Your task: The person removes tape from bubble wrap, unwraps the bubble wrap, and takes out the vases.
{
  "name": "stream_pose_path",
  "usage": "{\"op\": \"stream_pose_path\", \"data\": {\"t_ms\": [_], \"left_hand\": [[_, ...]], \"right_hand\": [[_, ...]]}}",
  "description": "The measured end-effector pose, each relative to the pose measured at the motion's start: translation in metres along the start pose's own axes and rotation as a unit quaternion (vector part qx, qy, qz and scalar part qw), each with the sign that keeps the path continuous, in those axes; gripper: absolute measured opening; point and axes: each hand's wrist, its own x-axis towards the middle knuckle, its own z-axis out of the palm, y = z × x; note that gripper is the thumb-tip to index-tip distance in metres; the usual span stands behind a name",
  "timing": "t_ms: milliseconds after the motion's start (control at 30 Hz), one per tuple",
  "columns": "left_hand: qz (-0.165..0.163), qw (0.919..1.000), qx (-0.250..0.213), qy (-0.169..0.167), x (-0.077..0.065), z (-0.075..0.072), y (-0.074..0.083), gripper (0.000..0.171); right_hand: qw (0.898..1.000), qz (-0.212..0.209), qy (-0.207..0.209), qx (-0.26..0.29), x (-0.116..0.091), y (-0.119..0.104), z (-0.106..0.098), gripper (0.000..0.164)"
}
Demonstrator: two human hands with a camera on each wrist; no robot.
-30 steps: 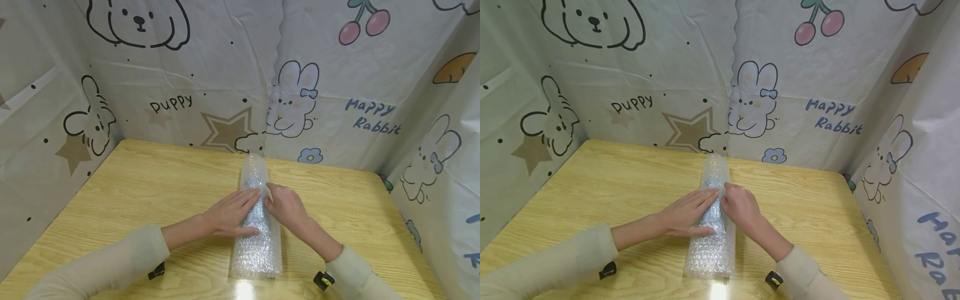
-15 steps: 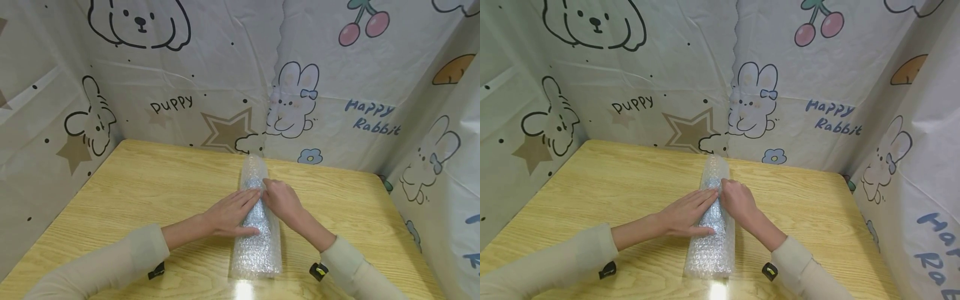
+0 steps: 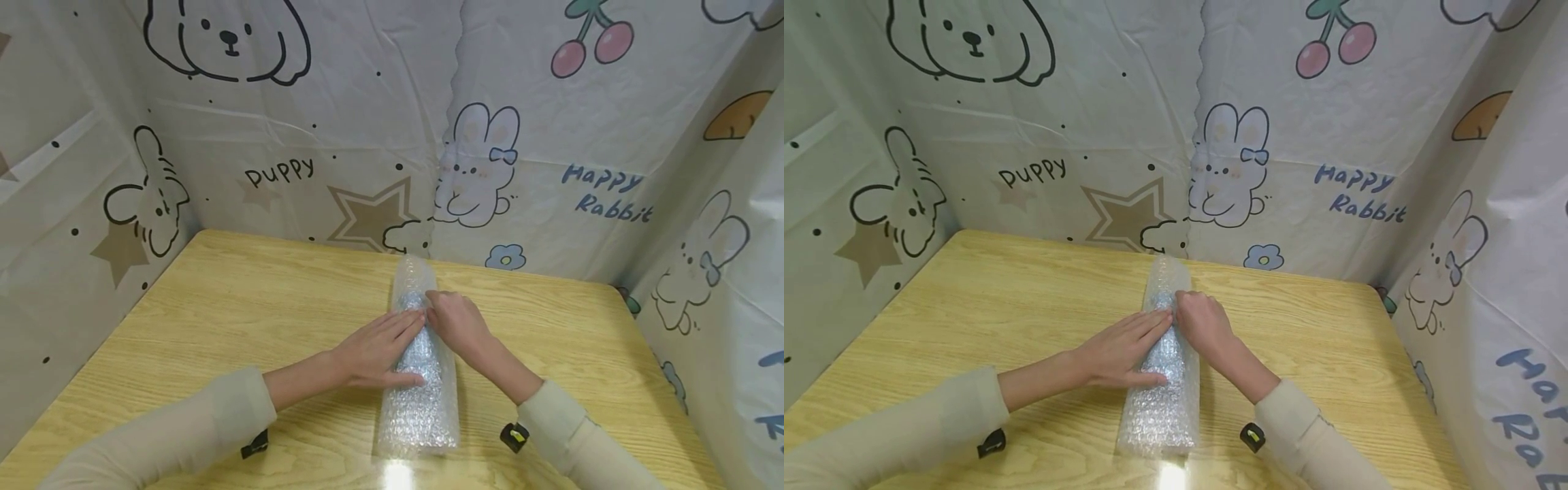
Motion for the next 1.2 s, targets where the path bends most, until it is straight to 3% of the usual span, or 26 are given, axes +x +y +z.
{"op": "stream_pose_path", "data": {"t_ms": [233, 767, 1200], "left_hand": [[0.001, 1.0, -0.003, 0.0, 0.0, 0.001, 0.0, 0.1], [-0.004, 0.9999, -0.011, -0.009, -0.001, 0.0, 0.001, 0.099], [-0.003, 0.9999, -0.005, -0.01, -0.001, 0.001, 0.0, 0.099]], "right_hand": [[1.0, -0.021, -0.002, -0.011, 0.003, 0.0, 0.003, 0.004], [0.999, -0.038, 0.017, -0.01, 0.003, -0.001, 0.008, 0.009], [1.0, -0.016, 0.021, 0.012, 0.001, 0.003, 0.011, 0.018]]}}
